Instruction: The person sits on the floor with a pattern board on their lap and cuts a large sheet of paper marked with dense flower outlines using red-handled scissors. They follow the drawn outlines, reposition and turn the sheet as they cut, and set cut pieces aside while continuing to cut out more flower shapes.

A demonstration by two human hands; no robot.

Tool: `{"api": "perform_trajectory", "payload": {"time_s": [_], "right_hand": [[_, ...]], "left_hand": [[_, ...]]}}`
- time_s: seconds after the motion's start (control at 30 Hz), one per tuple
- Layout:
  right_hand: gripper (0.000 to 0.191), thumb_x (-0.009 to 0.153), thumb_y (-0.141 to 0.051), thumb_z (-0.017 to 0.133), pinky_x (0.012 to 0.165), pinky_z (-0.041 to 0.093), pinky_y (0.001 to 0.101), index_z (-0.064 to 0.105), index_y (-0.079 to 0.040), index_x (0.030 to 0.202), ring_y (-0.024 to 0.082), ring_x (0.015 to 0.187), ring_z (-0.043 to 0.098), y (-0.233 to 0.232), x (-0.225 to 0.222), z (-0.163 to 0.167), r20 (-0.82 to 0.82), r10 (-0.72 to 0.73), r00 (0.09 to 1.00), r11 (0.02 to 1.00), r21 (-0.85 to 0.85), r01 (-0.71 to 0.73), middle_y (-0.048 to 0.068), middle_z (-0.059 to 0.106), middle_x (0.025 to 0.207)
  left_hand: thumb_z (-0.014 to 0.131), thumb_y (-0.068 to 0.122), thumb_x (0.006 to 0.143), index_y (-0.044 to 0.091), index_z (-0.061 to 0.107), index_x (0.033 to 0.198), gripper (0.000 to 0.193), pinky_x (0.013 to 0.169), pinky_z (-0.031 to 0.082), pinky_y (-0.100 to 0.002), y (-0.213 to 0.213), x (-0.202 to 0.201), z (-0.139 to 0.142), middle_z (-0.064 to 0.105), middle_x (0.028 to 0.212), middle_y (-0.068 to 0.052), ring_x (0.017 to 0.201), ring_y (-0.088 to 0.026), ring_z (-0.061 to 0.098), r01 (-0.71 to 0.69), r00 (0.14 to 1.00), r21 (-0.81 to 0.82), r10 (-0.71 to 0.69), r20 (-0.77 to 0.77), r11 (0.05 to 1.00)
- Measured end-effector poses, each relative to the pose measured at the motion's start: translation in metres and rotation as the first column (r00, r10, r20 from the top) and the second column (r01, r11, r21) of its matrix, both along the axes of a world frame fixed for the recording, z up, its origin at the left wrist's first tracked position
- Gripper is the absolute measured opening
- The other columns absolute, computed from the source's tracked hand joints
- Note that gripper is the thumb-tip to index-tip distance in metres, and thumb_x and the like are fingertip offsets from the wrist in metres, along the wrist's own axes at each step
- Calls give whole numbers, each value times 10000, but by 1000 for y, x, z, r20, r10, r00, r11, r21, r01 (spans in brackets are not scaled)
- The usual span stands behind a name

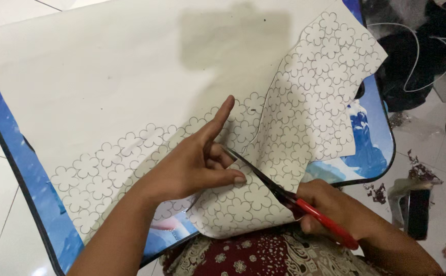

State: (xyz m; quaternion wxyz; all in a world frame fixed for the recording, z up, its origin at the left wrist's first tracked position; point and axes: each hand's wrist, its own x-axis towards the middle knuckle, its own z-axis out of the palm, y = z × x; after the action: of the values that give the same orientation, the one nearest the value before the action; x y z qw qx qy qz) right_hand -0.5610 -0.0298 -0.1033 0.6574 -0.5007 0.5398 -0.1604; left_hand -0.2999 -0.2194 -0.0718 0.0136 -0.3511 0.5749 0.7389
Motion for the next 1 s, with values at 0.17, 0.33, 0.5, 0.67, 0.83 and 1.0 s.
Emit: {"api": "perform_trajectory", "payload": {"time_s": [0.17, 0.33, 0.5, 0.67, 0.83, 1.0], "right_hand": [[940, 783, -889, 524, 611, 545, 326, 717, -1, 1027, 165, 682, 680, -5, -2, 1, 6, 23, 1000, 999, -47, -23, 48, 737, 763], [848, 768, -836, 605, 566, 493, 336, 704, -11, 937, 147, 639, 600, -1, -9, -5, -56, 29, 998, 999, -19, -31, 19, 643, 691], [713, 752, -735, 676, 500, 444, 308, 665, -29, 853, 113, 581, 547, -2, -13, -9, -124, 47, 991, 999, 8, -47, -18, 570, 651], [492, 775, -493, 796, 473, 440, 277, 690, -23, 871, 91, 537, 554, -5, -8, -5, -103, 24, 994, 997, 70, -16, -27, 585, 623], [517, 824, -528, 764, 495, 450, 292, 693, -42, 984, 100, 559, 541, -6, -5, -8, -107, 46, 993, 999, -24, -49, -28, 603, 633], [599, 824, -660, 681, 478, 424, 306, 627, -64, 804, 110, 553, 520, -3, -8, -16, -90, 32, 995, 998, -42, -36, -21, 566, 607]], "left_hand": [[813, 84, 756, 365, 11, 1661, 1241, 718, 590, -324, 0, 1, -1, 733, 729, -56, 699, -112, 704, 6, 1000, -17, -6, 21, 1000], [822, 87, 750, 359, 14, 1675, 1258, 701, 590, -321, -1, 1, -3, 734, 730, -37, 691, -104, 696, -3, 1000, -18, 3, -6, 1000], [827, 95, 755, 366, 6, 1629, 1230, 688, 564, -315, -2, 3, -4, 725, 700, -44, 668, -106, 677, 16, 1000, -42, -15, 4, 999], [825, 108, 751, 374, -14, 1624, 1240, 677, 576, -319, -3, 4, -5, 716, 688, -30, 650, -100, 673, 16, 1000, -32, -16, 10, 999], [837, 109, 740, 382, -11, 1673, 1290, 634, 542, -324, -3, 5, -5, 695, 665, -51, 606, -117, 639, 25, 999, -62, -23, 40, 998], [797, 138, 780, 359, -53, 1659, 1243, 604, 553, -317, -5, 10, -11, 687, 671, -59, 586, -133, 622, 53, 998, -61, -52, 28, 997]]}}
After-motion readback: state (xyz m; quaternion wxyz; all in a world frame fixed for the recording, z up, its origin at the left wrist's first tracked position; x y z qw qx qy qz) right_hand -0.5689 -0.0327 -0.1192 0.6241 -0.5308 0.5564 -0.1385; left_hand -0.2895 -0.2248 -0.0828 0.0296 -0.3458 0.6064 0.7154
